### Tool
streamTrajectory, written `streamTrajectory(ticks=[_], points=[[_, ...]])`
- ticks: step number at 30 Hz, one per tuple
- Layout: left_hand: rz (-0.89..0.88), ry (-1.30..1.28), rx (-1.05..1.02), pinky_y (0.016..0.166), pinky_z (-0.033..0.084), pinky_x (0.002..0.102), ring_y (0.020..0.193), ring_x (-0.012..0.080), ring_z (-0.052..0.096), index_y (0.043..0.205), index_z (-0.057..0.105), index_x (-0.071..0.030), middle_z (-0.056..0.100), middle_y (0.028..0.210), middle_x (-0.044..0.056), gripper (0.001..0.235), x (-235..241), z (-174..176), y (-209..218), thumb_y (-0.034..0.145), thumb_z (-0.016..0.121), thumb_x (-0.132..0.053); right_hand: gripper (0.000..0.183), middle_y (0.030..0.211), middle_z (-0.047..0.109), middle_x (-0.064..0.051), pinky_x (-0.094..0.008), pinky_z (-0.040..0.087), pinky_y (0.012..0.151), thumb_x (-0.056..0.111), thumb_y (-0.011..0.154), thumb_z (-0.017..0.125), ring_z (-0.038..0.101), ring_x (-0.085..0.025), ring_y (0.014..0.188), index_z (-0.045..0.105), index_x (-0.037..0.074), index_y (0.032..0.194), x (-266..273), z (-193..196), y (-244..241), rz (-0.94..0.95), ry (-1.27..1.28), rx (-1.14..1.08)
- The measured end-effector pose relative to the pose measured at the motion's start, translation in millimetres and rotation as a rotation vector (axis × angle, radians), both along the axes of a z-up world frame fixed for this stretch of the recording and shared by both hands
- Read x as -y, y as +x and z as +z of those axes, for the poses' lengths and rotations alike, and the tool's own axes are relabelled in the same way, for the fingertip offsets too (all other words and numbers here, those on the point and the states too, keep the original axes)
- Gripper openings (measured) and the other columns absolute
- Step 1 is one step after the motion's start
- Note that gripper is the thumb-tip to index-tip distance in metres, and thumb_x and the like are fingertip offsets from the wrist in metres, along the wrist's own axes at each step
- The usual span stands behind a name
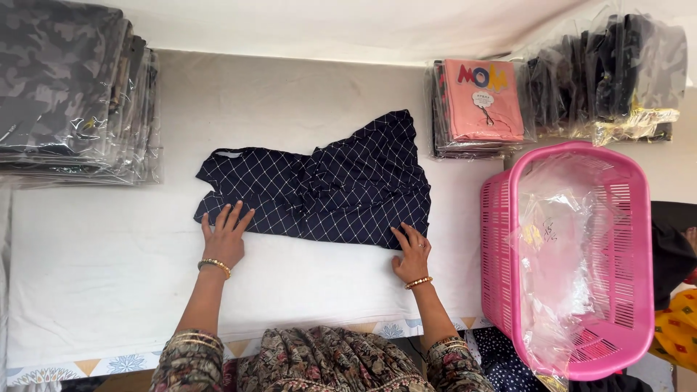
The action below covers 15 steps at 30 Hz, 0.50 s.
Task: The person folds a pink t-shirt and a dark blue patterned top on a white table. They place each folded garment into a clear plastic bag and stack the packaged items on the table.
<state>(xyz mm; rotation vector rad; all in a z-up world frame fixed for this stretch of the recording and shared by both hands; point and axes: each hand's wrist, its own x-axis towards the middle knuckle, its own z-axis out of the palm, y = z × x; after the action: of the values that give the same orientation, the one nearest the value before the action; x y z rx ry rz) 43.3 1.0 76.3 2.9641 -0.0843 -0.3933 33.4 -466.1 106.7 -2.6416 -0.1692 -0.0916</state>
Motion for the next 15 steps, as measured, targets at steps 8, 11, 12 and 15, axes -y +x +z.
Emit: streamTrajectory(ticks=[8,11,12,15], points=[[0.03,0.205,0.211,0.121,0.029,0.051,0.119,0.0186,0.053,0.149,0.056,-0.035,0.06,0.121,-0.002,0.078,-3.4,-8.1,20.0,0.084,0.063,0.006,0.041,0.128,0.065,-0.004,-0.044,0.035,0.108,0.003,0.079,0.067,0.059,-0.022,0.12,0.069,0.014,0.118,15.2,-50.4,3.1,-0.068,-0.213,0.198],[0.005,0.154,0.277,0.112,0.037,0.044,0.11,0.018,0.053,0.141,0.063,-0.031,0.058,0.11,-0.002,0.071,-5.7,10.8,13.2,0.081,0.064,0.008,0.025,0.108,0.07,0.001,-0.04,0.042,0.096,0.002,0.081,0.07,0.063,-0.02,0.104,0.074,0.015,0.101,30.6,-55.0,9.7,-0.061,-0.201,0.245],[-0.038,0.183,0.246,0.109,0.037,0.042,0.109,0.0176,0.052,0.14,0.064,-0.032,0.058,0.109,-0.003,0.071,-6.5,21.7,8.0,0.081,0.064,0.008,0.022,0.101,0.07,0.001,-0.039,0.044,0.091,0.001,0.08,0.071,0.063,-0.02,0.097,0.074,0.014,0.097,34.7,-51.9,9.3,-0.033,-0.187,0.265],[-0.106,0.197,0.211,0.106,0.038,0.041,0.107,0.0168,0.052,0.136,0.066,-0.033,0.058,0.108,-0.003,0.07,-12.0,34.8,-22.0,0.08,0.063,0.009,0.019,0.093,0.07,0.001,-0.038,0.047,0.084,0.0,0.079,0.071,0.064,-0.021,0.088,0.075,0.014,0.092,45.5,-41.5,0.1,0.032,-0.16,0.283]])
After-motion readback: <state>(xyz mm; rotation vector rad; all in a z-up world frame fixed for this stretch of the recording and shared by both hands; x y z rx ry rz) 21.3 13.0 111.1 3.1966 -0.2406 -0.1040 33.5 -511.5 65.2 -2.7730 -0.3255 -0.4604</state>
